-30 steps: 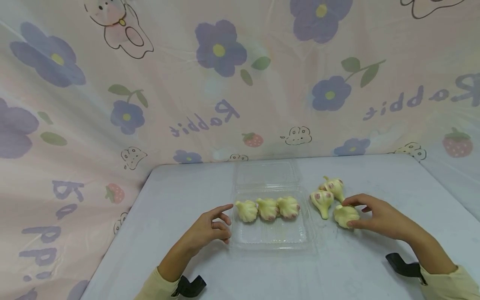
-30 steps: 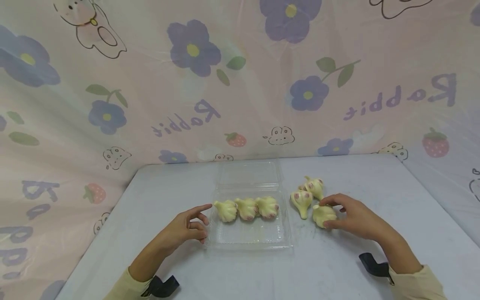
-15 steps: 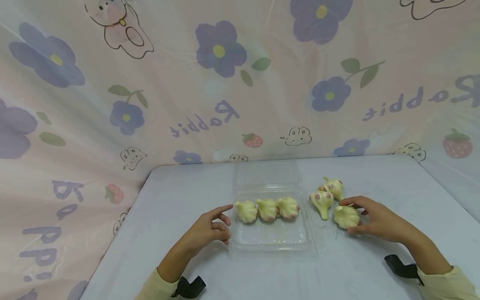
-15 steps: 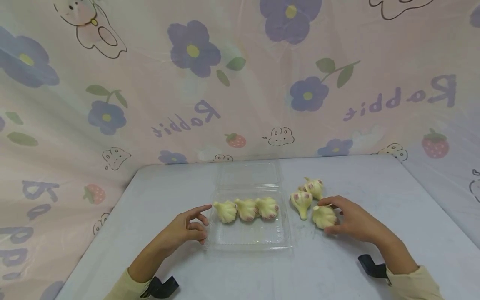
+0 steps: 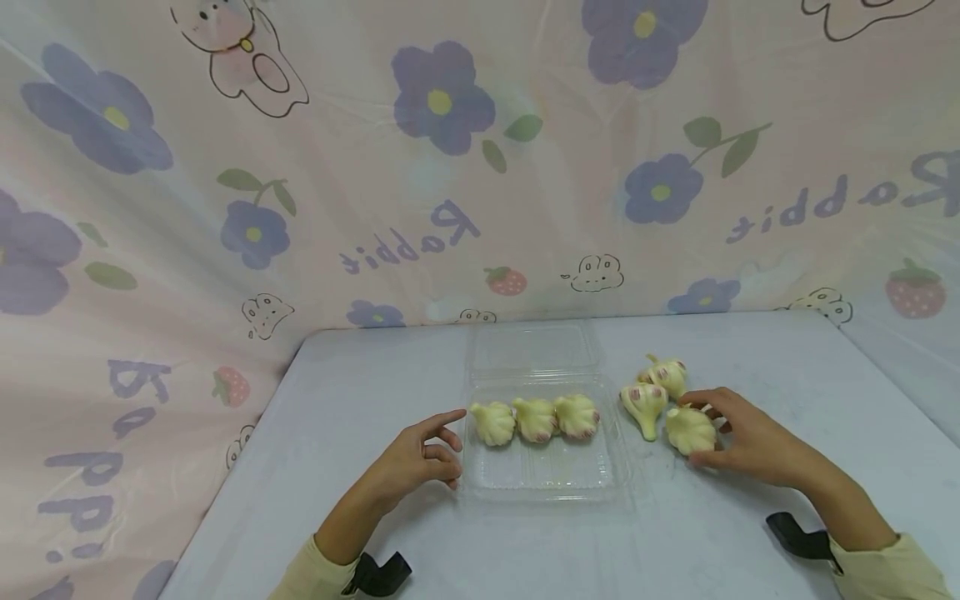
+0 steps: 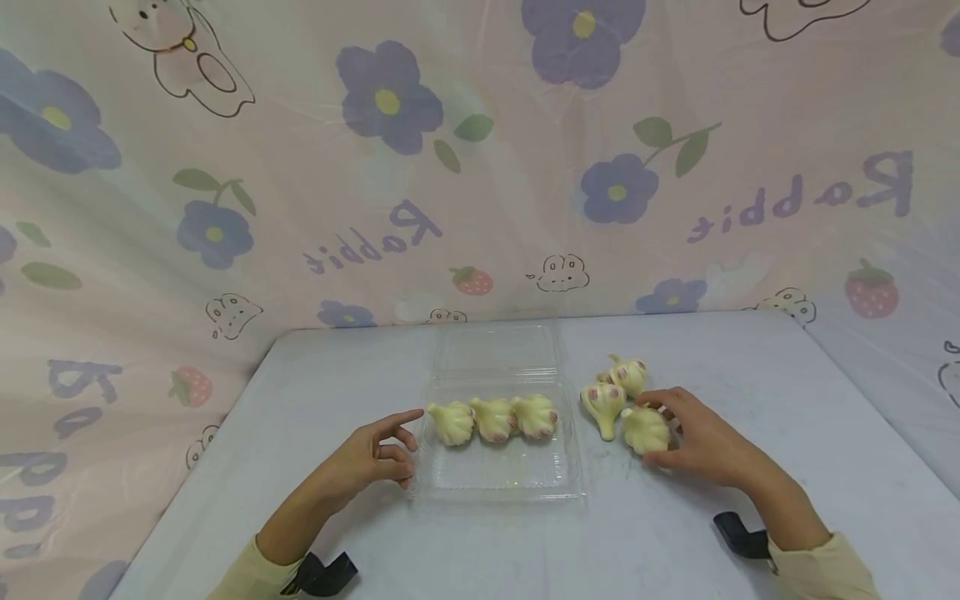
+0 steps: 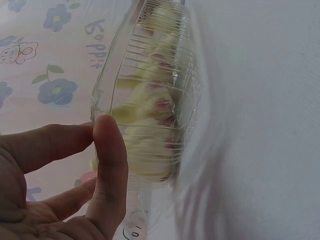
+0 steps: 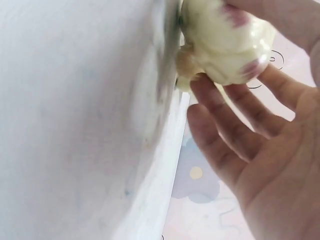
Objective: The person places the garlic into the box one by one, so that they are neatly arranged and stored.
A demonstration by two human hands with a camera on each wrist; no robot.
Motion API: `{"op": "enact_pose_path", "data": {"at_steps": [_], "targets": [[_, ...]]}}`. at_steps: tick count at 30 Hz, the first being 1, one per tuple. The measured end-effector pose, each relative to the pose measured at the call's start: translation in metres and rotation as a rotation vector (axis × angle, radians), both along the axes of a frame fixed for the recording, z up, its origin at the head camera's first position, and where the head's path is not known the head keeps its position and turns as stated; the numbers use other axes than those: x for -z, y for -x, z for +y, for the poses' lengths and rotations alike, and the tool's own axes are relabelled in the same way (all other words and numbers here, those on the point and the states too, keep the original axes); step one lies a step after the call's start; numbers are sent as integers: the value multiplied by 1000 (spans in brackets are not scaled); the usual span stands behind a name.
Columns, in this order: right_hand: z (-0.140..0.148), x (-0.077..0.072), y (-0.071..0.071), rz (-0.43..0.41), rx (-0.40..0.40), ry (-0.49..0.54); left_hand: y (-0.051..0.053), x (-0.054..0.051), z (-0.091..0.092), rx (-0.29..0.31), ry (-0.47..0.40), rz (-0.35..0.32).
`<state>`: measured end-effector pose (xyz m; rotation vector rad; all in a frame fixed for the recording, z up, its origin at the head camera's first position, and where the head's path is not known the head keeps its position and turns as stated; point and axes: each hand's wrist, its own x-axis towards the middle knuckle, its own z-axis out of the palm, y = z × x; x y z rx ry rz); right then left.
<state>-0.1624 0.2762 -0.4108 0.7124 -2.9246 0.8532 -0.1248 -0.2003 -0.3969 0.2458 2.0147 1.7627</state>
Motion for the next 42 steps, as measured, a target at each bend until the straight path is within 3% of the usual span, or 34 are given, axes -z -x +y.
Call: {"op": "enact_pose_path", "data": {"at_steps": [12,42], "targets": [[-4,-6,0,-93,45,8,0,0,1,-7,-6,-7],[6,2,2,-99,-13,18,-2,1,0,15,-21,5]]}}
